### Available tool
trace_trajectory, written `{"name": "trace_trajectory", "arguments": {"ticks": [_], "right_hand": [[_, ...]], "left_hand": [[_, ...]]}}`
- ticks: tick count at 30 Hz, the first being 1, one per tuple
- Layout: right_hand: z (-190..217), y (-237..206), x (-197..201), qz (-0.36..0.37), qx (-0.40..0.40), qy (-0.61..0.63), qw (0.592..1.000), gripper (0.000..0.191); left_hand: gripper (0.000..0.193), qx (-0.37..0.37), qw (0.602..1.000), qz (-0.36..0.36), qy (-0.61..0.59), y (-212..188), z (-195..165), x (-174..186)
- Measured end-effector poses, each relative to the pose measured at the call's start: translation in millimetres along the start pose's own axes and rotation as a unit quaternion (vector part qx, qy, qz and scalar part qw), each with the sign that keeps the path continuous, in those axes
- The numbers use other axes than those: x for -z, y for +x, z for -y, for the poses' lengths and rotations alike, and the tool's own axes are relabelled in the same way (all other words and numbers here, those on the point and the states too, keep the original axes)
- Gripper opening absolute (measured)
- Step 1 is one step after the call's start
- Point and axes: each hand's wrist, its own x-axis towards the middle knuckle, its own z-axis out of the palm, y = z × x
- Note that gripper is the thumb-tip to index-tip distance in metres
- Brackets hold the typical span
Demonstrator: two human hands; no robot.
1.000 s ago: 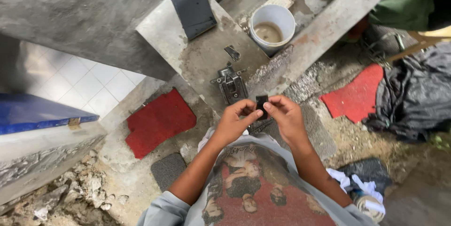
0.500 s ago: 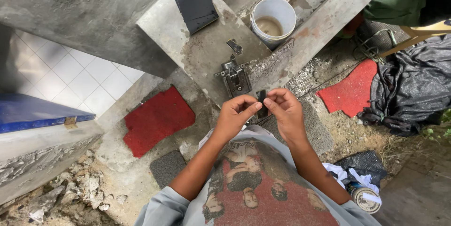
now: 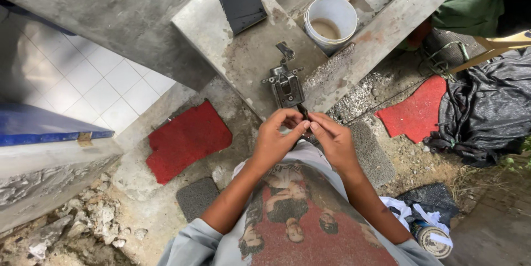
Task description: The person assembles a small metal camera-like device at a concrete sink. They attach a small black rectangular piece to the device, then fit a larger black rectangular cover over it, and finally secure a small black cap onto the top. The person repeatedly adjusts and repositions the parts during the process.
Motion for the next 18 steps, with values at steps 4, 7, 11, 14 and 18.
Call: {"name": "trace_trajectory", "arguments": {"ticks": [4,7,11,14,18], "right_hand": [[0,1,2,0.059,-0.009,0.012,0.998,0.032],[-2,-2,0,0.072,0.017,-0.007,0.997,0.029],[-7,-7,-5,0.026,0.000,-0.006,1.000,0.020],[-11,-6,-6,0.044,0.044,-0.044,0.997,0.015],[-15,-7,-5,0.047,0.023,-0.046,0.998,0.011]], "left_hand": [[0.026,0.030,0.999,0.003,0.034,-2,-2,8],[0.030,0.032,0.998,0.009,0.056,-6,-1,11],[0.032,-0.002,0.998,-0.008,0.063,-17,-1,11],[0.033,-0.043,0.996,-0.013,0.077,-23,-1,13],[0.033,-0.002,0.998,-0.007,0.060,-29,2,15]]}}
